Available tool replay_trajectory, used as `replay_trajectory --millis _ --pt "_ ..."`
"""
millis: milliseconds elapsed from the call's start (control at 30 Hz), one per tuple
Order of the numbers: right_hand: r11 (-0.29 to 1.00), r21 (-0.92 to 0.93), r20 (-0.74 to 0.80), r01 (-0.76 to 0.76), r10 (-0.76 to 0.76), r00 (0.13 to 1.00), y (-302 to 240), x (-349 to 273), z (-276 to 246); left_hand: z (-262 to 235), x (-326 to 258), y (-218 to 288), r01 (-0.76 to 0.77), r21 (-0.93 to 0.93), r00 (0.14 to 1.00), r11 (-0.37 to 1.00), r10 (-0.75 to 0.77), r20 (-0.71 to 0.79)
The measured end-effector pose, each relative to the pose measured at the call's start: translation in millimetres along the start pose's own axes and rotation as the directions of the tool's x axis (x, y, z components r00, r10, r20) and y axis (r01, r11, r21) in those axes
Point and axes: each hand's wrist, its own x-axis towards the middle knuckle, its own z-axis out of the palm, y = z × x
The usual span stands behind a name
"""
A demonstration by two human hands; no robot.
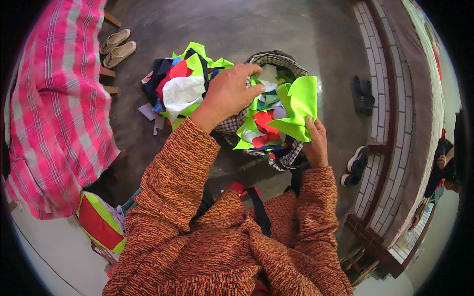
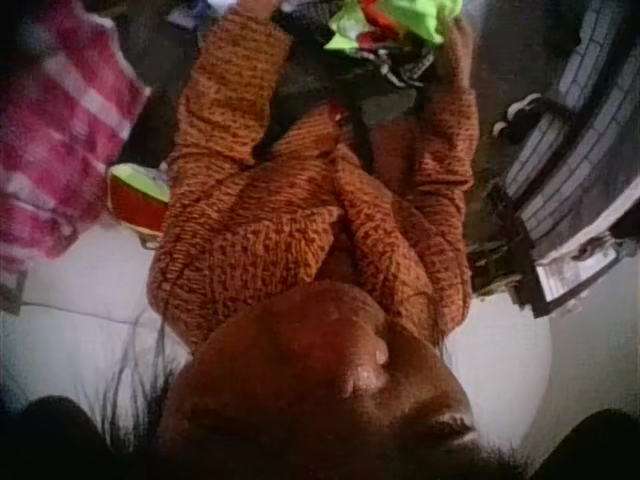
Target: The person sorts colorful fabric scraps from a checkered bag onto the floor. They pick up individual pieces of fabric, unfold them, and place them into a growing pile on the ground.
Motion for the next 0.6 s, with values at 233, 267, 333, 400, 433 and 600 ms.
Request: replay_trajectory --millis 233,267,333,400,433,600 --pt "0.668 -0.535 0.125 0.518 -0.544 0.830 19.4 -11.6 -0.4 53.2 0.0 20.9 -0.066 -0.158 0.945 0.985 0.112 0.307" --pt "0.666 -0.537 0.135 0.518 -0.539 0.831 22.4 -5.9 1.2 59.2 1.4 26.0 -0.020 -0.230 0.937 0.973 0.099 0.334" --pt "0.837 -0.421 0.135 0.349 -0.323 0.937 24.7 -7.3 8.0 69.5 4.0 35.6 0.077 -0.366 0.919 0.927 0.077 0.387" --pt "0.888 -0.260 0.188 0.381 -0.340 0.921 29.6 -6.3 5.6 71.9 6.8 47.6 0.220 -0.440 0.893 0.871 0.002 0.450" --pt "0.958 -0.082 0.187 0.275 -0.257 0.948 31.8 -4.9 4.1 70.4 8.8 52.5 0.277 -0.469 0.879 0.839 -0.024 0.476" --pt "0.913 0.384 0.230 -0.136 0.048 0.972 17.7 1.1 -2.6 83.5 13.9 36.2 0.171 -0.281 0.959 0.944 -0.094 0.267"
